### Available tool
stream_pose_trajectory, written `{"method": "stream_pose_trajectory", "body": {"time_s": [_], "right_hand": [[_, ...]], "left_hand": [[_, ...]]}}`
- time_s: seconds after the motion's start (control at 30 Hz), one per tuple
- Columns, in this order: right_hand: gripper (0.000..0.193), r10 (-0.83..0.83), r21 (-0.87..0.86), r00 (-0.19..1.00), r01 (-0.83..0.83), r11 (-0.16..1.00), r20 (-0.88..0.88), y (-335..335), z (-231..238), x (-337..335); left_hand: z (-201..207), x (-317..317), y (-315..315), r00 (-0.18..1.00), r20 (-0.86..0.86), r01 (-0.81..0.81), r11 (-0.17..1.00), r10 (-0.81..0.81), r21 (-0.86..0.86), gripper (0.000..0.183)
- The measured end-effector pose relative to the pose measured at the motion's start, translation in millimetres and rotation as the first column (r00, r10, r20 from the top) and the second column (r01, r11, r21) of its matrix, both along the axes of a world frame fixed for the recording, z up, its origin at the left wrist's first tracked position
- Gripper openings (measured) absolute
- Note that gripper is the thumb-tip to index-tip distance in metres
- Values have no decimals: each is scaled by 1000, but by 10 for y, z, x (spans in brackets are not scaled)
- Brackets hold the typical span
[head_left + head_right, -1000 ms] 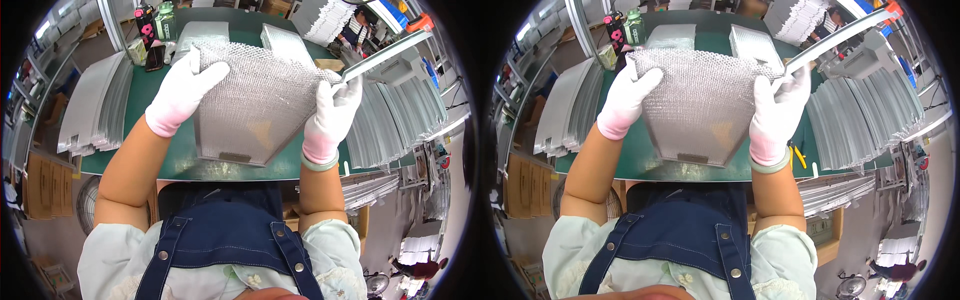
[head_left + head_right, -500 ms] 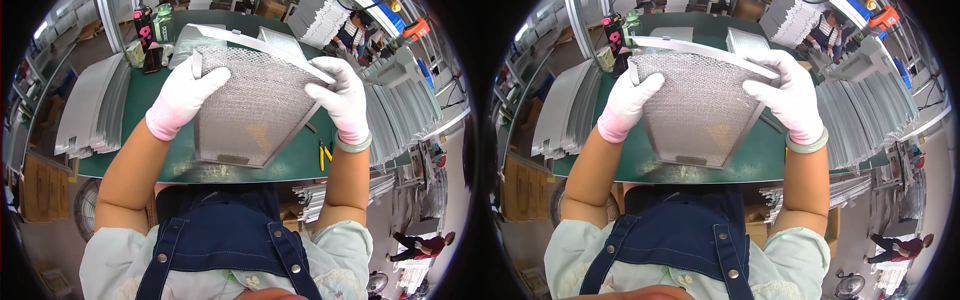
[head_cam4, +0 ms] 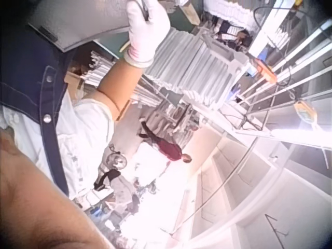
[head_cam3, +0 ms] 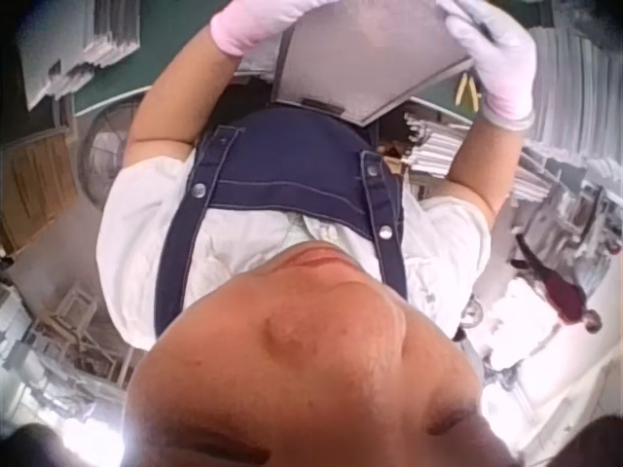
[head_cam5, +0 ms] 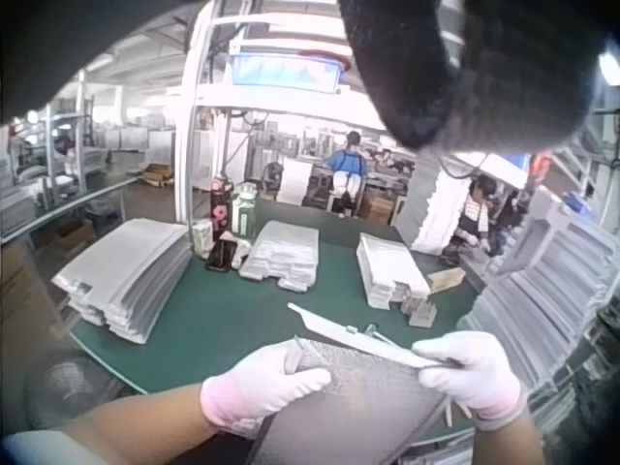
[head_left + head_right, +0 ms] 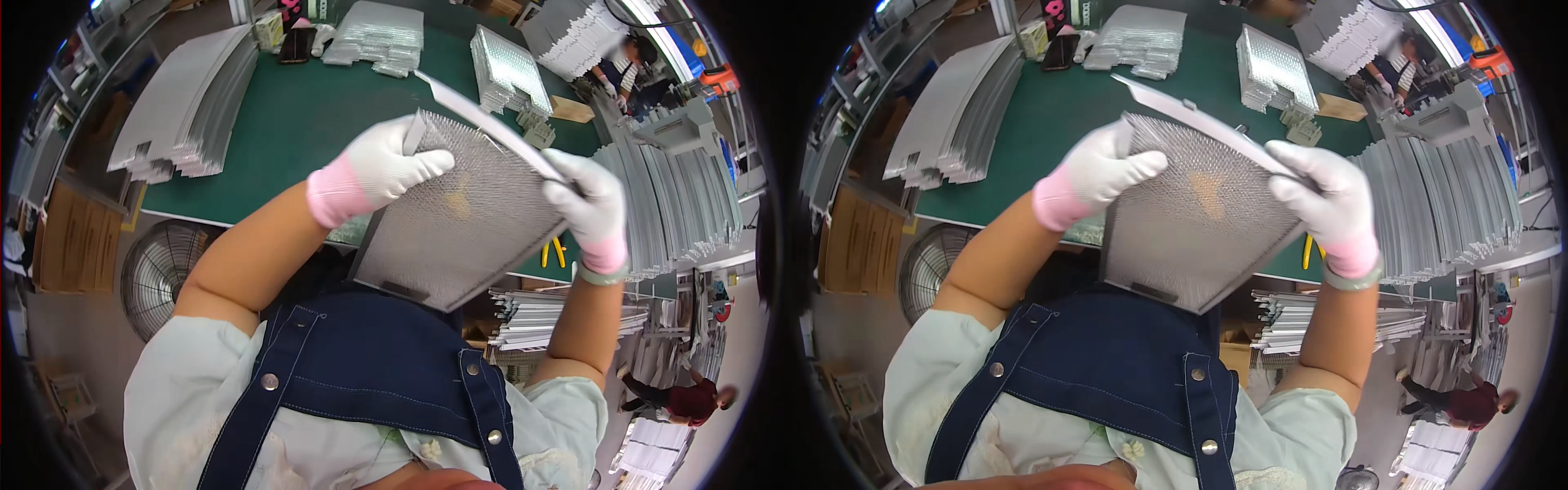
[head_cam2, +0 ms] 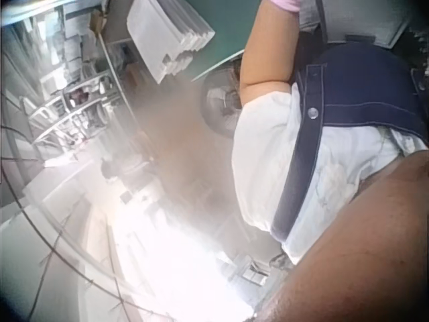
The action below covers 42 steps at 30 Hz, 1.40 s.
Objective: The person assembles rectangular units by placing a mesh sheet on a workbench, positioning a plastic frame around it, and securing the assembly with a power drill. The person repeats this process for multiple units, handling mesh sheets, frames, and plastic inserts.
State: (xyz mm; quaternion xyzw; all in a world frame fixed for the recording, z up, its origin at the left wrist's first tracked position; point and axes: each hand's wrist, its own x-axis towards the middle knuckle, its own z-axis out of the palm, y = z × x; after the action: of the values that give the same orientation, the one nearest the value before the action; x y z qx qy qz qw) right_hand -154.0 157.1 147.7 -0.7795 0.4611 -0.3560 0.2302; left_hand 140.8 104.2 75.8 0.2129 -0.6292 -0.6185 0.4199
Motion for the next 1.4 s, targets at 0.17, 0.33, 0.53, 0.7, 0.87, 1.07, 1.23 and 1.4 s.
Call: {"method": "stream_pose_trajectory", "body": {"time_s": [0.17,0.33,0.53,0.7,0.87,1.07,1.23,1.4], "right_hand": [[39,-59,216,993,36,976,103,-419,-703,-183],[40,-13,305,985,-40,952,169,-613,-762,-184],[40,-47,439,946,-104,893,321,-793,-846,-270],[39,-38,481,977,-70,874,210,-811,-791,-257],[38,-16,463,985,-67,884,173,-779,-740,-217],[38,-46,435,969,-66,898,243,-775,-812,-266],[37,-81,414,969,-23,910,232,-732,-851,-268],[36,-96,391,962,-11,921,255,-667,-838,-220]], "left_hand": [[-719,-177,-332,998,66,-10,1000,8,18,37],[-771,-232,-397,1000,-2,18,985,-18,169,41],[-688,-296,-349,954,14,-298,944,299,145,22],[-745,-333,-359,934,64,-357,932,352,70,20],[-749,-416,-331,897,-5,-442,897,442,-13,44],[-731,-466,-250,727,-75,-679,699,682,-225,63],[-765,-384,-301,588,-92,-700,449,804,-555,49],[-723,-419,-177,581,-65,-698,456,811,-551,46]]}}
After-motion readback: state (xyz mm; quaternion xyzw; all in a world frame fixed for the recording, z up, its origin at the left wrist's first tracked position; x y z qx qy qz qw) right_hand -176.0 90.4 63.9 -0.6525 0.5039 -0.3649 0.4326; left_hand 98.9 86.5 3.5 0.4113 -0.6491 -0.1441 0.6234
